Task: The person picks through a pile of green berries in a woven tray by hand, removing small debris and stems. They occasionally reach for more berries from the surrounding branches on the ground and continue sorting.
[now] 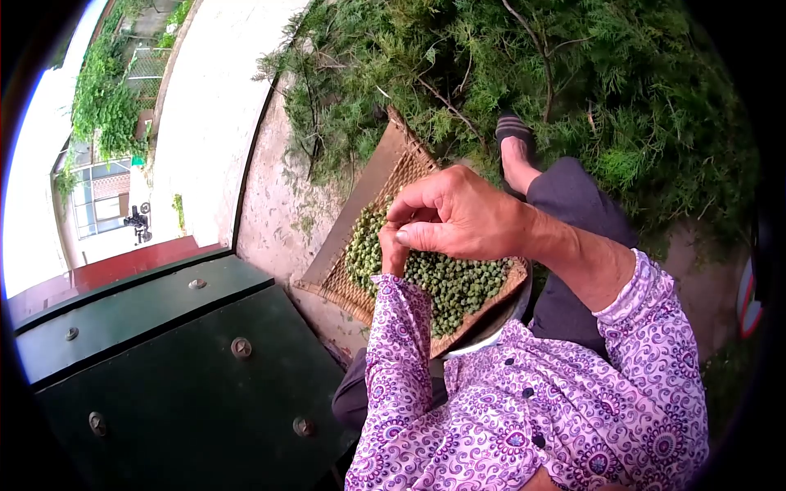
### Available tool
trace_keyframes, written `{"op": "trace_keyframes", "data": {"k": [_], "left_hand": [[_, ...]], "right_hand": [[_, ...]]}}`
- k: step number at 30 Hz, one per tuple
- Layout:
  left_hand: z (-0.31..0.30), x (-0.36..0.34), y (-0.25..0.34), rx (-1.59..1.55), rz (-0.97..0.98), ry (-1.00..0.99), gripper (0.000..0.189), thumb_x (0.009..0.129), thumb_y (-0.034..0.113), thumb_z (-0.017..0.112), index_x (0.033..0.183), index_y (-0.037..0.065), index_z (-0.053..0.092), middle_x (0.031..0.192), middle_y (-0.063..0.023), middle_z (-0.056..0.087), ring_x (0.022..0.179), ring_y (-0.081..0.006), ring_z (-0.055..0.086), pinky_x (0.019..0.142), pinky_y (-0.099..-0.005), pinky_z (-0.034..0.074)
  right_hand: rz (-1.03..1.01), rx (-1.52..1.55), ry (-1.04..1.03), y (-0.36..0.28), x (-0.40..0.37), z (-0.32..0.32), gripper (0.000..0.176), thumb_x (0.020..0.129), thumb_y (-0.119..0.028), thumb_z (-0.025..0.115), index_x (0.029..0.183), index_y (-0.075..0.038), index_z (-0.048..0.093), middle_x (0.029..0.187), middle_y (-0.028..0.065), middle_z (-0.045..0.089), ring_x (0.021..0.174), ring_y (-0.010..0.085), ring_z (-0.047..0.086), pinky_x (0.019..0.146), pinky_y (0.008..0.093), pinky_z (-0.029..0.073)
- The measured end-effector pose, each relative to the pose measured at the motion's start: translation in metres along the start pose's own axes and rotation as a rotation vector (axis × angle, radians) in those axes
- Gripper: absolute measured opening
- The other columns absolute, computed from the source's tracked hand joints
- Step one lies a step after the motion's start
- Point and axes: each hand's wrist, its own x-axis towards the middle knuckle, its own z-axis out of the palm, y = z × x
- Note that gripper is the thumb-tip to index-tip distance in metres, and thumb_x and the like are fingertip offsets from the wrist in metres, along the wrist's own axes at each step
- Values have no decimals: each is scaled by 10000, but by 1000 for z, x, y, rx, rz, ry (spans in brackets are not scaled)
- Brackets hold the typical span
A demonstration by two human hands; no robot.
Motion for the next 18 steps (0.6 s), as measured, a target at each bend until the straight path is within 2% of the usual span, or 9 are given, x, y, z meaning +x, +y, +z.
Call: {"op": "trace_keyframes", "data": {"k": [2,5,7,10,12,13,18], "left_hand": [[-14,-7,3,30,-170,-16,95,775,22,566,859,-19,575,784,-47,603,668,-103,551,589,-235,466],[-23,-6,3,28,-231,-23,97,777,18,563,865,-20,574,793,-45,602,670,-99,549,589,-230,466],[-21,2,-1,-185,-35,-27,94,800,3,547,892,-13,560,809,-49,591,655,-87,543,583,-222,473],[-1,12,-2,-299,85,-85,89,803,6,547,889,-10,561,806,-48,590,653,-88,544,580,-223,474],[18,17,1,-317,127,-106,85,805,8,548,888,-8,562,804,-47,589,652,-88,544,578,-224,475],[25,19,2,-326,133,-114,84,806,9,548,887,-7,563,803,-46,589,652,-88,545,577,-224,475],[38,25,2,-411,119,-102,75,811,13,549,883,-2,564,797,-44,588,649,-89,546,573,-227,477]], "right_hand": [[1,-75,21,0,-1,-1,204,789,-113,600,931,33,609,810,102,639,750,145,614,654,269,493],[-31,-122,25,-1,0,-2,205,791,-115,601,940,26,610,820,99,640,763,146,614,665,268,492],[-41,-146,28,0,0,-1,205,792,-116,601,944,22,611,825,97,640,769,147,614,670,267,492],[-45,-104,24,1,2,0,197,802,-104,586,945,30,606,823,97,641,764,147,615,672,264,492],[11,-7,-44,-1,2,-1,192,807,-93,576,944,40,601,832,102,639,759,145,616,668,263,492],[-69,-101,15,3,3,0,199,806,-97,580,937,52,596,821,101,638,749,142,615,658,262,493],[-56,-146,34,-3,3,-2,205,804,-104,587,932,56,597,804,100,633,735,139,612,643,261,494]]}}
